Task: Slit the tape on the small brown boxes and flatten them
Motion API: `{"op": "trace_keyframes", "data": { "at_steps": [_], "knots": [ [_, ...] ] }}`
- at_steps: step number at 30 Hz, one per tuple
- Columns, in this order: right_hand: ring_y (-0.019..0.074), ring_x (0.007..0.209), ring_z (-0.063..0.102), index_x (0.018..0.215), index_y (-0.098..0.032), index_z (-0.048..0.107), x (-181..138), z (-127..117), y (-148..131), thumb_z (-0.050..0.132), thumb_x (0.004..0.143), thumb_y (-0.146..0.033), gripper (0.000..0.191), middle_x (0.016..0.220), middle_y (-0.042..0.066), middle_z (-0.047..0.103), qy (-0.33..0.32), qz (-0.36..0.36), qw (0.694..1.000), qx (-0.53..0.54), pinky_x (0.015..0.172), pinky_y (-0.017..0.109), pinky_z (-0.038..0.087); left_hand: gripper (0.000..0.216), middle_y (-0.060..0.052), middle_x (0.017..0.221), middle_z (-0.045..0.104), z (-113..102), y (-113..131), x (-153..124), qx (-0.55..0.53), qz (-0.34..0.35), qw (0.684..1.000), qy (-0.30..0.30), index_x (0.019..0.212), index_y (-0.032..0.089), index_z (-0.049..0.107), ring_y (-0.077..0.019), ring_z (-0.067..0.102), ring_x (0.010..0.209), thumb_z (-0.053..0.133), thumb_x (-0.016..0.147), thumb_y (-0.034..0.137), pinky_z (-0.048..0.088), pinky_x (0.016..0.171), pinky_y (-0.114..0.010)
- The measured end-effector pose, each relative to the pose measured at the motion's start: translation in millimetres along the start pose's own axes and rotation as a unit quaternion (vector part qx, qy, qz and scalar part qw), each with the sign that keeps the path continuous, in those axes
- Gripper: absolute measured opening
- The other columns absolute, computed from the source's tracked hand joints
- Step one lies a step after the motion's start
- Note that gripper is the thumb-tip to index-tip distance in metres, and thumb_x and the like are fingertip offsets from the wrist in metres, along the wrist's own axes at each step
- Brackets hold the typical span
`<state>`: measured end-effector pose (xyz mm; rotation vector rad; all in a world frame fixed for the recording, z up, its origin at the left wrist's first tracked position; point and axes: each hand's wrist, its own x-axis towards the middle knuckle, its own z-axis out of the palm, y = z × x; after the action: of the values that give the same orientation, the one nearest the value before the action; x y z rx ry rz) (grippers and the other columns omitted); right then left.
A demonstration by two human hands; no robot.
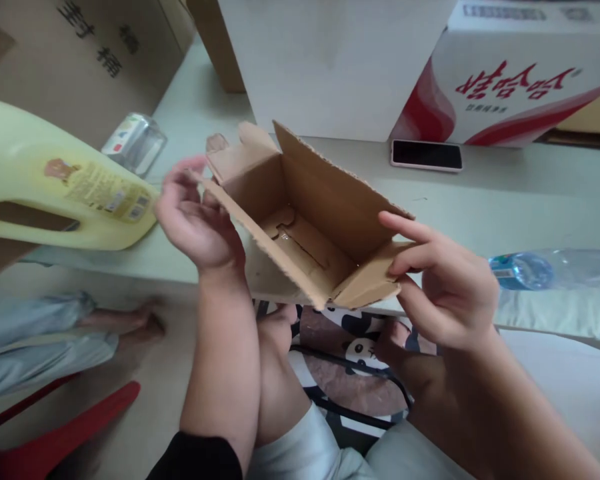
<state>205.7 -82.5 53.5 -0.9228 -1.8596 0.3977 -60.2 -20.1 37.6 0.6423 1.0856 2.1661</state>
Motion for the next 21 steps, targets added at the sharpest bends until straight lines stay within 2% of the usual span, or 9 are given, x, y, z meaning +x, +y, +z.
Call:
{"op": "trace_keyframes", "data": {
  "at_steps": [3, 5, 7, 9, 11, 13, 15, 17, 21],
  "knots": [
    [0.0355, 0.12, 0.071, 0.095, -0.036, 0.073, -23, -3, 9, 0.065, 0.084, -0.027, 0.017, 0.126, 0.002, 0.075, 0.055, 0.082, 0.995, 0.012, 0.087, 0.057, 0.06, 0.02, -0.003, 0.107, 0.067, 11, 2, -14, 0.026, 0.002, 0.999, -0.02, 0.097, 0.022, 0.061, -0.0138, 0.07, 0.088, 0.047, 0.103, 0.034, 0.056, 0.083, -0.024],
    [0.0335, 0.126, 0.067, 0.118, -0.04, 0.072, -30, 0, 14, 0.066, 0.086, -0.03, 0.035, 0.136, 0.002, 0.071, 0.09, 0.106, 0.989, 0.04, 0.091, 0.055, 0.061, 0.033, -0.004, 0.093, 0.069, 15, 0, -21, 0.035, -0.029, 0.997, -0.062, 0.09, 0.019, 0.063, -0.0151, 0.07, 0.082, 0.04, 0.106, 0.036, 0.056, 0.081, -0.025],
    [0.0301, 0.131, 0.065, 0.137, -0.044, 0.061, -33, 2, 19, 0.067, 0.087, -0.027, 0.054, 0.14, 0.003, 0.067, 0.108, 0.116, 0.986, 0.06, 0.076, 0.043, 0.064, 0.045, -0.006, 0.079, 0.068, 19, -3, -26, 0.042, -0.049, 0.993, -0.101, 0.082, 0.018, 0.065, -0.0164, 0.07, 0.077, 0.033, 0.108, 0.035, 0.056, 0.079, -0.025],
    [0.0273, 0.133, 0.063, 0.146, -0.048, 0.051, -33, 3, 25, 0.069, 0.086, -0.023, 0.068, 0.144, 0.003, 0.063, 0.115, 0.114, 0.986, 0.049, 0.055, 0.029, 0.057, 0.049, -0.006, 0.073, 0.068, 23, -8, -32, 0.051, -0.039, 0.99, -0.129, 0.078, 0.017, 0.067, -0.0161, 0.069, 0.076, 0.031, 0.108, 0.031, 0.055, 0.08, -0.024],
    [0.0261, 0.128, 0.065, 0.147, -0.049, 0.046, -34, 1, 32, 0.074, 0.081, -0.022, 0.077, 0.145, 0.003, 0.059, 0.141, 0.101, 0.985, 0.005, 0.048, 0.025, 0.051, 0.046, -0.005, 0.073, 0.067, 28, -15, -37, 0.062, -0.023, 0.987, -0.145, 0.077, 0.017, 0.068, -0.0148, 0.069, 0.075, 0.035, 0.107, 0.027, 0.055, 0.079, -0.023],
    [0.0249, 0.116, 0.067, 0.148, -0.05, 0.043, -37, -3, 38, 0.079, 0.077, -0.025, 0.084, 0.148, 0.004, 0.052, 0.188, 0.102, 0.975, -0.058, 0.057, 0.031, 0.056, 0.035, -0.003, 0.073, 0.066, 34, -22, -42, 0.079, -0.015, 0.985, -0.15, 0.08, 0.018, 0.068, -0.0136, 0.068, 0.074, 0.044, 0.105, 0.024, 0.054, 0.077, -0.022],
    [0.0255, 0.114, 0.066, 0.151, -0.05, 0.038, -41, -8, 44, 0.08, 0.076, -0.03, 0.088, 0.153, 0.005, 0.045, 0.208, 0.12, 0.966, -0.093, 0.077, 0.039, 0.062, 0.021, -0.001, 0.077, 0.066, 40, -29, -47, 0.095, -0.009, 0.984, -0.151, 0.085, 0.02, 0.068, -0.013, 0.068, 0.075, 0.055, 0.101, 0.021, 0.054, 0.077, -0.021],
    [0.0273, 0.123, 0.063, 0.152, -0.047, 0.036, -45, -11, 47, 0.075, 0.081, -0.031, 0.083, 0.153, 0.006, 0.047, 0.175, 0.133, 0.972, -0.08, 0.096, 0.046, 0.06, 0.007, -0.001, 0.087, 0.068, 45, -34, -50, 0.109, 0.008, 0.981, -0.161, 0.092, 0.02, 0.069, -0.0128, 0.069, 0.085, 0.064, 0.096, 0.018, 0.054, 0.083, -0.02],
    [0.0256, 0.126, 0.064, 0.132, -0.035, 0.06, -47, -15, 48, 0.057, 0.095, -0.024, 0.039, 0.135, 0.006, 0.065, 0.075, 0.102, 0.991, -0.032, 0.108, 0.048, 0.054, 0.015, -0.003, 0.111, 0.069, 46, -46, -50, 0.149, 0.06, 0.966, -0.204, 0.104, 0.022, 0.07, -0.0147, 0.067, 0.107, 0.073, 0.09, 0.02, 0.053, 0.099, -0.023]
  ]
}}
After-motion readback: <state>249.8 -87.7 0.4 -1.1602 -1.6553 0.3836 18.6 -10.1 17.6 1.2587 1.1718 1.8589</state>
